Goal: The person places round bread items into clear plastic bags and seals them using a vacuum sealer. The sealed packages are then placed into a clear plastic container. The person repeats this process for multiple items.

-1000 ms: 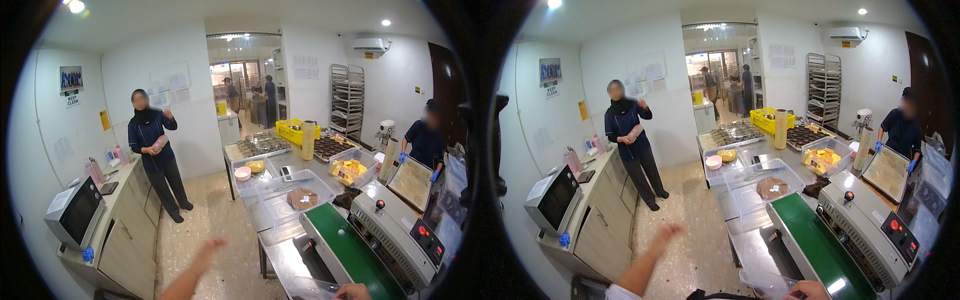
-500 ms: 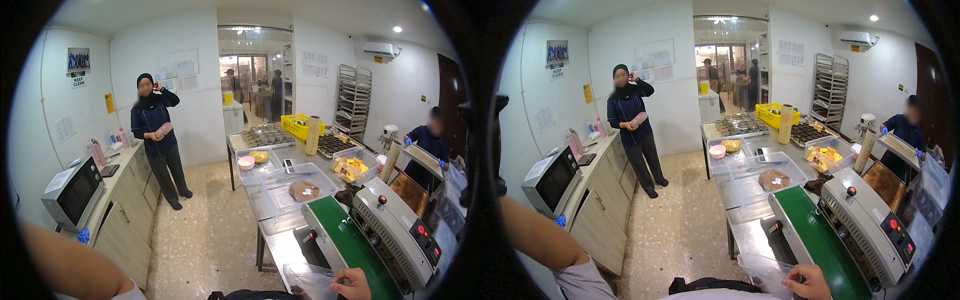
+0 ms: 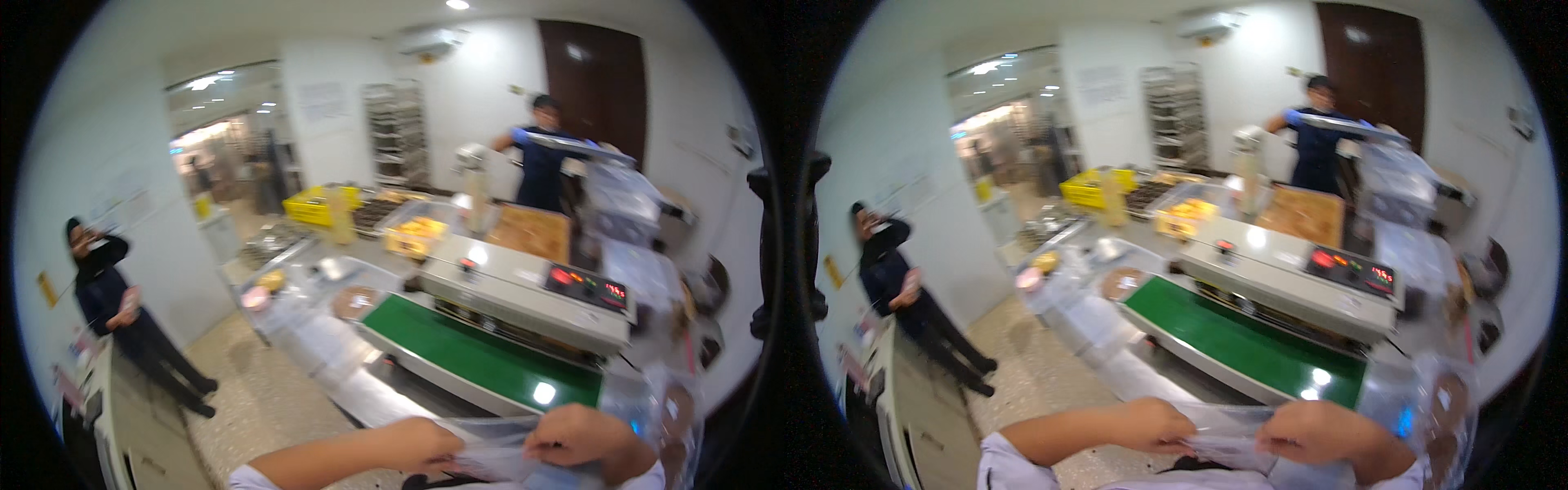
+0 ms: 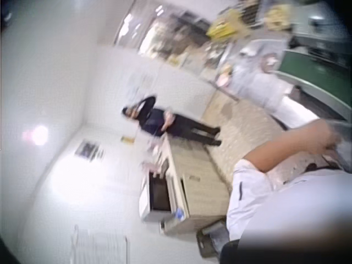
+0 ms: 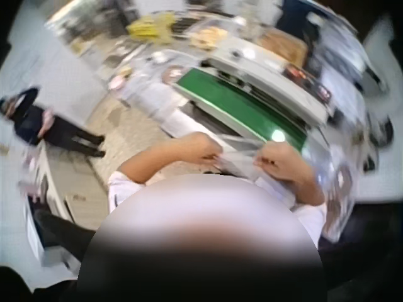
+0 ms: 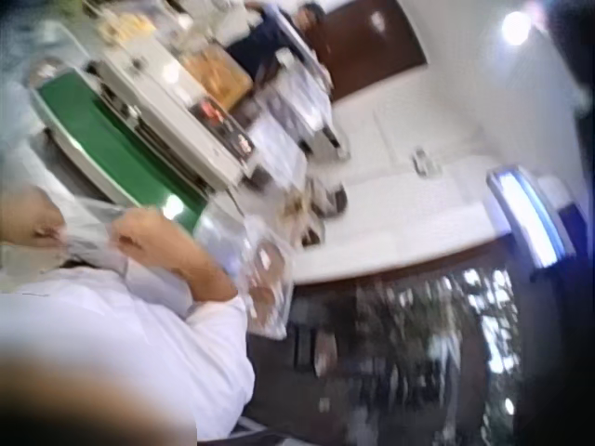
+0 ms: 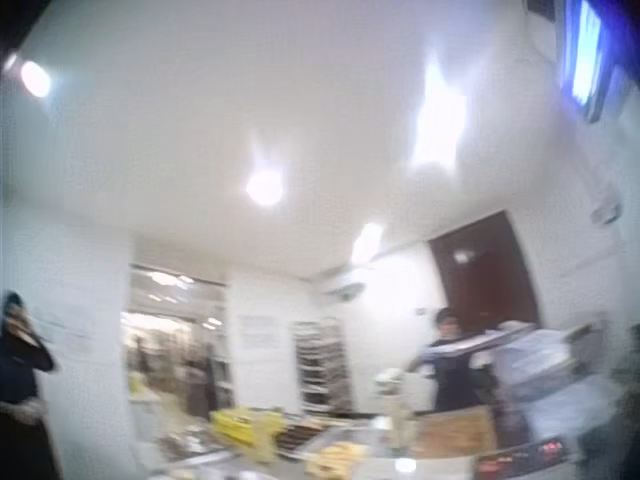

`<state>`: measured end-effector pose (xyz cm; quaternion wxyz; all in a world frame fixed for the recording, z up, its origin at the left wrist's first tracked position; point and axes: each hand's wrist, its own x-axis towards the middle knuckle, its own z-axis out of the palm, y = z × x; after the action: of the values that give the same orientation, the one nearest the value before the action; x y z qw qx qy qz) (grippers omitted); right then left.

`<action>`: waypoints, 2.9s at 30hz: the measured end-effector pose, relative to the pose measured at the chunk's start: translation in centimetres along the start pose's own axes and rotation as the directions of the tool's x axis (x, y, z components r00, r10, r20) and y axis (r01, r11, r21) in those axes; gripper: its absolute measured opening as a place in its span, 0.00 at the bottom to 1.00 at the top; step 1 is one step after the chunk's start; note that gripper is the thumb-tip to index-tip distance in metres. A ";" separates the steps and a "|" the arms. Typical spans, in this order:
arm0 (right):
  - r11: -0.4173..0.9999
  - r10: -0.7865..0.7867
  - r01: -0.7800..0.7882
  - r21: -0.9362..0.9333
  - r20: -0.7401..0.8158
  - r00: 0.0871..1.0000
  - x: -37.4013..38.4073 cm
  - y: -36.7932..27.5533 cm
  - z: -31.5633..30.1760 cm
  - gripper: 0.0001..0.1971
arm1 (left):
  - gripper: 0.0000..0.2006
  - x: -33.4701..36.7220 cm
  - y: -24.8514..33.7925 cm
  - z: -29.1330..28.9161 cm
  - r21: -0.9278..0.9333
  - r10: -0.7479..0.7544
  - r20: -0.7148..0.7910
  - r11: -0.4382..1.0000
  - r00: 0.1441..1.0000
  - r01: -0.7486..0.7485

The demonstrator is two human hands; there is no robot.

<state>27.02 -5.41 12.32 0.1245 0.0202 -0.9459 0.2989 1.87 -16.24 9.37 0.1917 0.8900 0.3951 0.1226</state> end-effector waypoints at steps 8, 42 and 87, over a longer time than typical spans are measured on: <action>0.804 0.405 -0.452 -0.386 -0.201 0.892 -11.1 -5.2 -2.0 0.03 | 0.04 8.9 2.5 -0.5 0.334 0.380 -0.184 0.892 0.907 -0.306; 0.389 0.430 -0.632 -0.670 -0.475 0.768 -11.9 -0.7 -3.5 0.05 | 0.07 16.3 -3.6 -3.6 0.288 0.155 -0.028 0.947 0.988 -0.140; 0.700 0.694 -0.359 0.618 -0.708 0.134 -17.0 5.2 10.5 0.05 | 0.17 13.4 -9.6 9.2 -0.758 -0.186 0.067 0.629 0.980 0.171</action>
<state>40.52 -7.70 -3.08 0.5053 -0.4690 -0.5907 0.4192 7.79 -2.56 -2.14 0.5544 0.6828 0.3951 0.2650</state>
